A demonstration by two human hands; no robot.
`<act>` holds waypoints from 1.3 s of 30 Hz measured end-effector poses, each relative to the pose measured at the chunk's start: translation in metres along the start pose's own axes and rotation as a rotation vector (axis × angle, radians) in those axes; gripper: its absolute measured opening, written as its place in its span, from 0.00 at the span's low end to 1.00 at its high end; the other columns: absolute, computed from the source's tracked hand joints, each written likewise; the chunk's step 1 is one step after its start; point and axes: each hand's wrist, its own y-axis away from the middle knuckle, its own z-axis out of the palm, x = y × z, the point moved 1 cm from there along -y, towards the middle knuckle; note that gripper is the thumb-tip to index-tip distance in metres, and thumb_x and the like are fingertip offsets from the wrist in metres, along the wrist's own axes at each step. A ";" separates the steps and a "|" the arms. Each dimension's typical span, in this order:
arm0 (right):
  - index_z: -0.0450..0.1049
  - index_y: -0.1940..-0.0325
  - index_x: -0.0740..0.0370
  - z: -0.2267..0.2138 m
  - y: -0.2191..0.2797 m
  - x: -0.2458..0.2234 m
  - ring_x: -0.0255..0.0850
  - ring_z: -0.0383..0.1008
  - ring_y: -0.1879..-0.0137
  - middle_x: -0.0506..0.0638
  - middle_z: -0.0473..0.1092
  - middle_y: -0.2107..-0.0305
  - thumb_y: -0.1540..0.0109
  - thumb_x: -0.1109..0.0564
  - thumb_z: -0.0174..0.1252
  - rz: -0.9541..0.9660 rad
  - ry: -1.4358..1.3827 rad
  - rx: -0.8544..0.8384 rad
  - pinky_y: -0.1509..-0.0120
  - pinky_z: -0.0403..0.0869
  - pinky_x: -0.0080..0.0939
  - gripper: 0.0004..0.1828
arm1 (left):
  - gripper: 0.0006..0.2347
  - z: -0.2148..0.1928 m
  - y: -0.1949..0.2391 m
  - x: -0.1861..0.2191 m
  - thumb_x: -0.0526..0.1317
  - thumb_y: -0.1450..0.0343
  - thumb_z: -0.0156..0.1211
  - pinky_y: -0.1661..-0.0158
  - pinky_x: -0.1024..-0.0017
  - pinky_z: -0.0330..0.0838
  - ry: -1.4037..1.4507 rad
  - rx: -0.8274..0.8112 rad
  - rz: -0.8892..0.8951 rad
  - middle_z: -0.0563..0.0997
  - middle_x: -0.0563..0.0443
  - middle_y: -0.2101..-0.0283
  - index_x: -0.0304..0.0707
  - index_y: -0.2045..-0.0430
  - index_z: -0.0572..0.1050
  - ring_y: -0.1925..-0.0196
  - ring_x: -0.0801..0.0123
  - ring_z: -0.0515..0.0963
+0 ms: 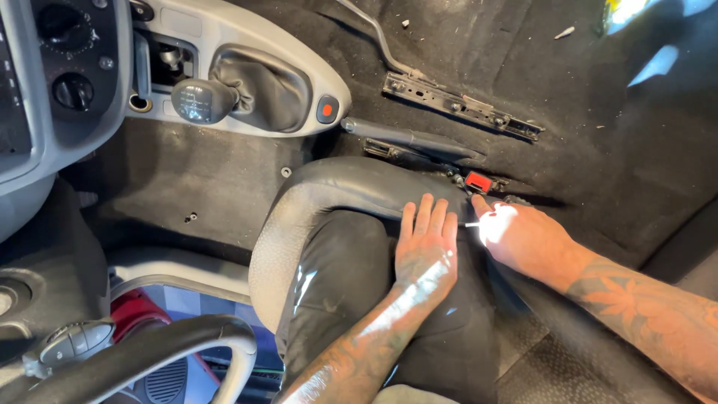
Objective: Disassemble car interior components including the seat and center console trim using hand tools
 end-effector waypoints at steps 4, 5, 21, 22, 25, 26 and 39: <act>0.72 0.57 0.54 0.003 -0.001 0.005 0.53 0.78 0.52 0.47 0.74 0.62 0.41 0.48 0.49 0.016 -0.083 -0.005 0.54 0.80 0.50 0.14 | 0.24 0.003 -0.002 0.004 0.39 0.30 0.56 0.26 0.53 0.29 -0.088 -0.306 -0.069 0.59 0.38 0.30 0.34 0.39 0.60 0.23 0.49 0.46; 0.73 0.58 0.53 0.002 -0.001 0.004 0.51 0.78 0.52 0.46 0.75 0.63 0.42 0.48 0.50 0.023 -0.111 -0.004 0.53 0.80 0.49 0.13 | 0.23 0.001 -0.003 0.004 0.38 0.29 0.52 0.26 0.54 0.27 -0.092 -0.389 -0.077 0.57 0.39 0.28 0.34 0.38 0.57 0.22 0.50 0.43; 0.72 0.59 0.52 -0.008 -0.002 0.000 0.52 0.79 0.57 0.48 0.76 0.65 0.44 0.48 0.50 0.121 -0.294 0.096 0.56 0.80 0.49 0.13 | 0.25 0.004 -0.005 0.006 0.43 0.27 0.52 0.26 0.51 0.25 -0.120 -0.470 -0.085 0.55 0.37 0.30 0.33 0.37 0.55 0.23 0.46 0.42; 0.71 0.50 0.54 -0.015 -0.002 -0.004 0.56 0.78 0.52 0.53 0.76 0.60 0.42 0.50 0.48 0.175 -0.388 -0.005 0.49 0.78 0.52 0.18 | 0.25 0.004 -0.005 0.006 0.43 0.27 0.53 0.26 0.51 0.26 -0.116 -0.452 -0.085 0.56 0.37 0.30 0.33 0.37 0.56 0.23 0.46 0.43; 0.66 0.38 0.51 0.010 -0.013 0.007 0.57 0.78 0.46 0.55 0.76 0.54 0.41 0.49 0.47 0.252 -0.499 -0.123 0.41 0.77 0.54 0.26 | 0.25 0.002 -0.005 0.006 0.43 0.28 0.54 0.26 0.50 0.27 -0.119 -0.412 -0.076 0.57 0.37 0.31 0.32 0.38 0.57 0.24 0.46 0.45; 0.63 0.34 0.45 0.027 -0.018 0.015 0.54 0.78 0.45 0.52 0.77 0.53 0.40 0.45 0.48 0.273 -0.511 -0.141 0.40 0.76 0.54 0.28 | 0.25 0.002 -0.004 0.007 0.44 0.28 0.54 0.26 0.50 0.28 -0.122 -0.389 -0.072 0.58 0.37 0.32 0.32 0.39 0.58 0.24 0.45 0.46; 0.80 0.68 0.57 0.015 -0.051 0.000 0.49 0.74 0.65 0.54 0.72 0.66 0.43 0.55 0.54 -0.610 0.389 0.146 0.55 0.76 0.46 0.09 | 0.25 0.012 0.006 0.000 0.40 0.34 0.61 0.25 0.52 0.35 -0.063 -0.143 -0.035 0.65 0.35 0.34 0.28 0.43 0.65 0.25 0.45 0.52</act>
